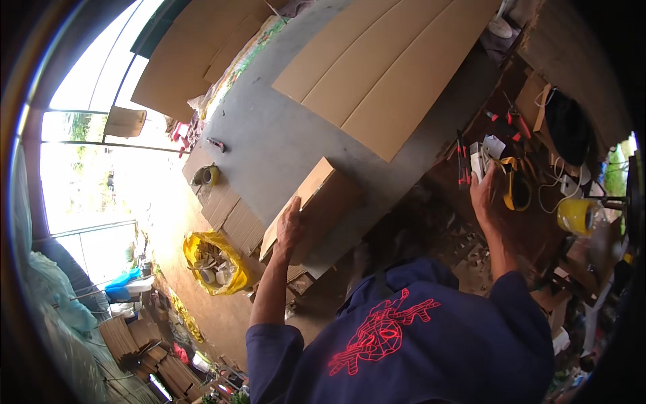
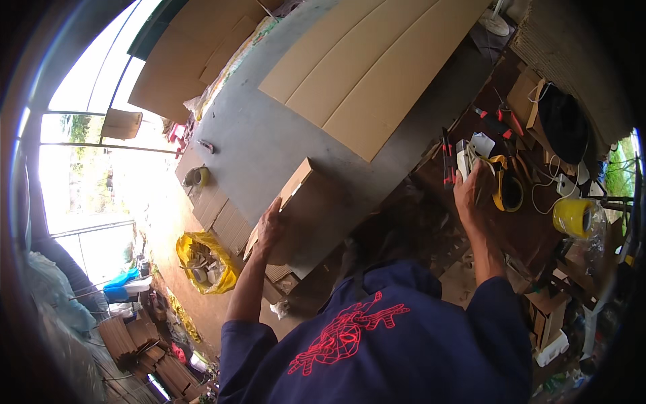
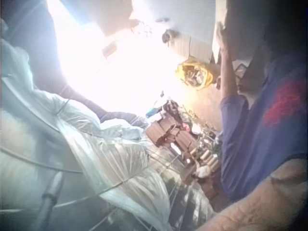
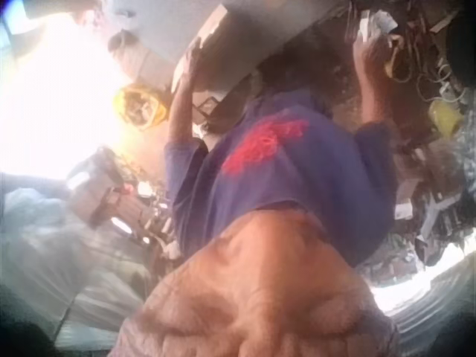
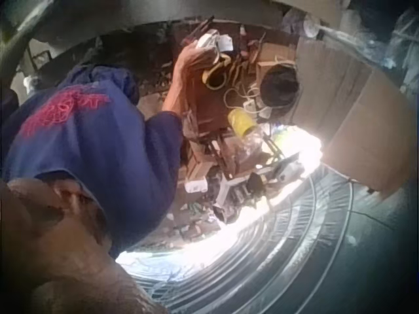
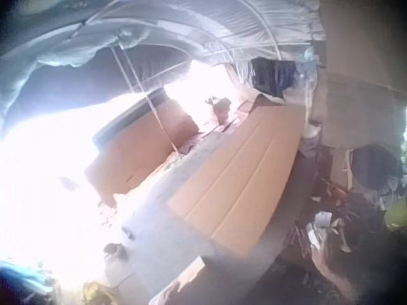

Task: The person folds a flat cardboard sheet into a box shape on a workbench, then secures the seams using a handheld tape dispenser. They rotate the box to apply tape to multiple edges and use a utility knife to trim excess tape. The person then folds the top flaps to close the box and applies additional tape to seal it.

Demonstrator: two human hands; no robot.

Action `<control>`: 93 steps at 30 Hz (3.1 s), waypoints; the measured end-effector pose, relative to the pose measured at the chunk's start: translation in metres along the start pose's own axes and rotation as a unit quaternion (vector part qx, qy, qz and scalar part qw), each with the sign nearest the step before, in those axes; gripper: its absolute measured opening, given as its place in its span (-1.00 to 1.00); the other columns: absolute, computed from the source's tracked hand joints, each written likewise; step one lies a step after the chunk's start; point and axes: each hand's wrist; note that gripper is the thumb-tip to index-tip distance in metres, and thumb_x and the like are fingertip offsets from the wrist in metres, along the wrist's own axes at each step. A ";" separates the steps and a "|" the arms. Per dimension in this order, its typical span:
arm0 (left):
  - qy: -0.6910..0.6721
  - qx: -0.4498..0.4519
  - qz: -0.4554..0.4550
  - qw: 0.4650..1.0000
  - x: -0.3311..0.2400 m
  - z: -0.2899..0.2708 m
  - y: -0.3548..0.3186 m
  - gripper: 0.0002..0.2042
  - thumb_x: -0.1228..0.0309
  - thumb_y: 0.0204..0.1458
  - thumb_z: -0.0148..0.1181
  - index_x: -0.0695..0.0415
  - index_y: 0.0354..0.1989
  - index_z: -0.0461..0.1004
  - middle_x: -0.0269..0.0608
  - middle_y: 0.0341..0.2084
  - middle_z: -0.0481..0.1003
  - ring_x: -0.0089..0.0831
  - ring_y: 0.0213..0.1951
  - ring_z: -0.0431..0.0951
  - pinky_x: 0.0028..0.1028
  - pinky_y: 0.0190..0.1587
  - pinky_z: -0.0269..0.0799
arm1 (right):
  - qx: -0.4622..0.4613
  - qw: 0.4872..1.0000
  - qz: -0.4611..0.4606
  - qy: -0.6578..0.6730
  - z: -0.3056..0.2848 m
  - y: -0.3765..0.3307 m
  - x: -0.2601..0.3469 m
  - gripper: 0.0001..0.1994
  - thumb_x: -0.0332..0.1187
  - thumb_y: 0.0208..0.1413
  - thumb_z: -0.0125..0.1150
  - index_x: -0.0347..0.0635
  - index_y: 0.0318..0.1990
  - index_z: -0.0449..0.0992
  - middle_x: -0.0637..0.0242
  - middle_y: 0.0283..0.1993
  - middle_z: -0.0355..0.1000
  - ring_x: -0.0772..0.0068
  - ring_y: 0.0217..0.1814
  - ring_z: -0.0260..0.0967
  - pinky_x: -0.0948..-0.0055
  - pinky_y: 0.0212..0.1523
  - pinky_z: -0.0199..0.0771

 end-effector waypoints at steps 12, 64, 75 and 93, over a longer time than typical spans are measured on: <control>0.044 0.034 0.046 0.997 -0.035 -0.004 0.015 -0.45 0.45 0.05 0.27 0.24 0.27 0.38 0.17 0.19 0.49 0.12 0.21 0.49 -0.09 0.24 0.43 | 0.184 0.983 0.005 0.002 0.022 0.031 0.072 -0.56 -0.66 0.02 0.26 -0.34 0.09 0.35 -0.06 0.16 0.28 -0.10 0.19 0.39 0.17 0.10 0.52; -0.120 -0.099 0.209 0.965 -0.075 0.012 0.062 -0.78 0.46 -0.07 0.37 0.26 -0.26 0.55 0.04 -0.24 0.65 0.03 -0.17 0.66 -0.16 -0.12 0.57 | 0.234 0.794 0.281 0.485 0.023 -0.060 0.150 -0.58 -0.56 0.21 0.17 -0.38 0.24 0.38 0.07 -0.01 0.53 0.34 -0.05 0.58 0.34 -0.05 0.55; -0.161 -0.105 0.124 0.973 -0.075 0.009 0.048 -0.74 0.30 -0.06 0.39 0.25 -0.31 0.62 0.03 -0.28 0.63 0.04 -0.17 0.65 -0.17 -0.10 0.54 | 0.238 0.790 0.134 0.549 -0.047 -0.089 0.314 -0.65 -0.24 0.35 0.18 -0.32 0.12 0.52 0.15 0.04 0.58 0.28 0.09 0.51 0.35 0.20 0.45; -0.165 -0.139 0.141 0.966 -0.068 0.016 0.050 -0.73 0.25 -0.11 0.36 0.22 -0.55 0.52 -0.02 -0.45 0.56 -0.01 -0.25 0.59 -0.11 -0.14 0.50 | 0.282 0.768 0.258 0.514 -0.061 -0.119 0.321 -0.81 -0.28 0.37 0.16 -0.17 -0.26 0.43 0.33 -0.46 0.46 0.45 -0.57 0.39 0.40 -0.53 0.40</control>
Point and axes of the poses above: each hand's wrist, its own y-axis towards the middle knuckle, its own z-axis out of the palm, x = y × z
